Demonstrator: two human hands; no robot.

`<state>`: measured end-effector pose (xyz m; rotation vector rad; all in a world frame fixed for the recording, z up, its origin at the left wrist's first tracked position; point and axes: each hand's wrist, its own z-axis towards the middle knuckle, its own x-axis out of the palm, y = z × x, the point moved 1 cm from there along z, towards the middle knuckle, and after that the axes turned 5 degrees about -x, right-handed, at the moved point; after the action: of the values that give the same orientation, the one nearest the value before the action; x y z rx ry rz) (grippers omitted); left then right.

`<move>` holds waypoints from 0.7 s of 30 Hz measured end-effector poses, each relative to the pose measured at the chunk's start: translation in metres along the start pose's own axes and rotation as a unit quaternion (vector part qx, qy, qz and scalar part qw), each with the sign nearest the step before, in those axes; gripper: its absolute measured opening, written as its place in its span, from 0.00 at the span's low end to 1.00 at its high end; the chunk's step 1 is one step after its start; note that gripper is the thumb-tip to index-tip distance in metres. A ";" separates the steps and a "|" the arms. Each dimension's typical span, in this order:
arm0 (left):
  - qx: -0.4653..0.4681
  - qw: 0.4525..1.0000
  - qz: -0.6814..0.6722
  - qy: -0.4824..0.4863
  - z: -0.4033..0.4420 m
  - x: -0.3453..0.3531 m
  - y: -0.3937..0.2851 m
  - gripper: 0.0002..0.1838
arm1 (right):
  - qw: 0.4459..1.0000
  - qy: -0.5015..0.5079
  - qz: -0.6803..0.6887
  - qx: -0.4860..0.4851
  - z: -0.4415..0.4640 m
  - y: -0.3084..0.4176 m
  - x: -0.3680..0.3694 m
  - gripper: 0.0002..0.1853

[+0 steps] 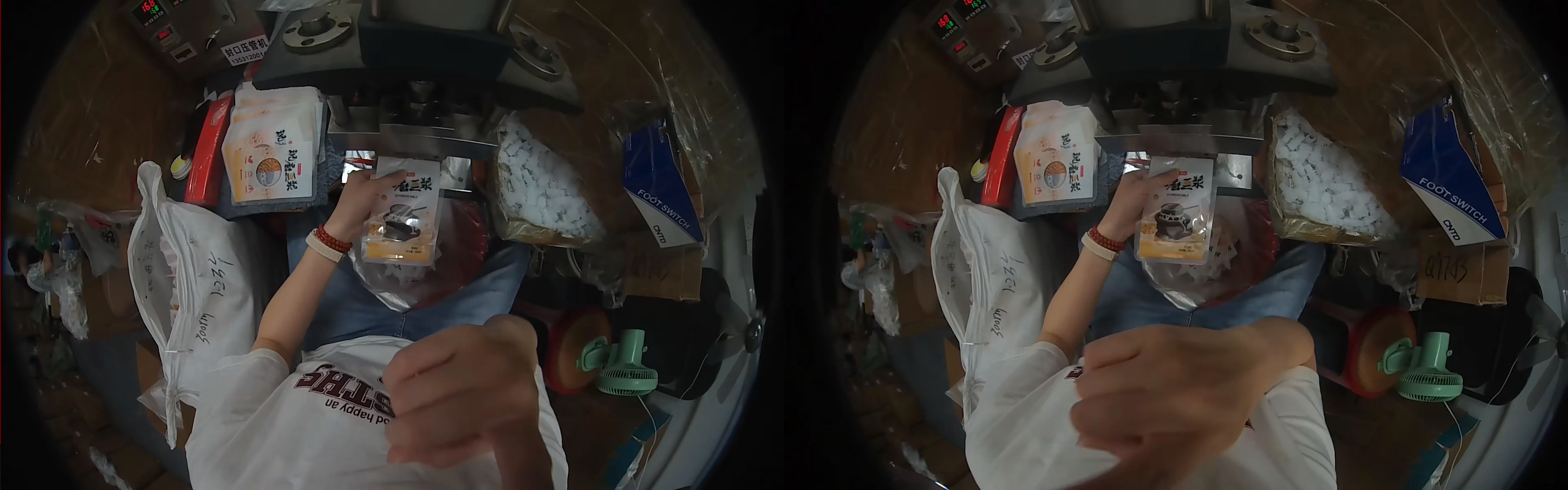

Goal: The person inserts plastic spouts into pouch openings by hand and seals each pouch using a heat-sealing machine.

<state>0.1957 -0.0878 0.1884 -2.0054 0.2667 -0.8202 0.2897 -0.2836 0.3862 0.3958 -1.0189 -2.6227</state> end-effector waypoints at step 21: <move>0.235 0.521 0.714 -0.405 0.026 -0.108 -0.028 0.43 | 0.984 0.011 0.074 -0.161 0.023 -0.021 -0.048 0.09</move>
<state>0.1270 -0.0018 0.1545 -0.8279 0.8268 1.0189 0.3221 -0.2376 0.3951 0.2611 -0.5759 -2.5790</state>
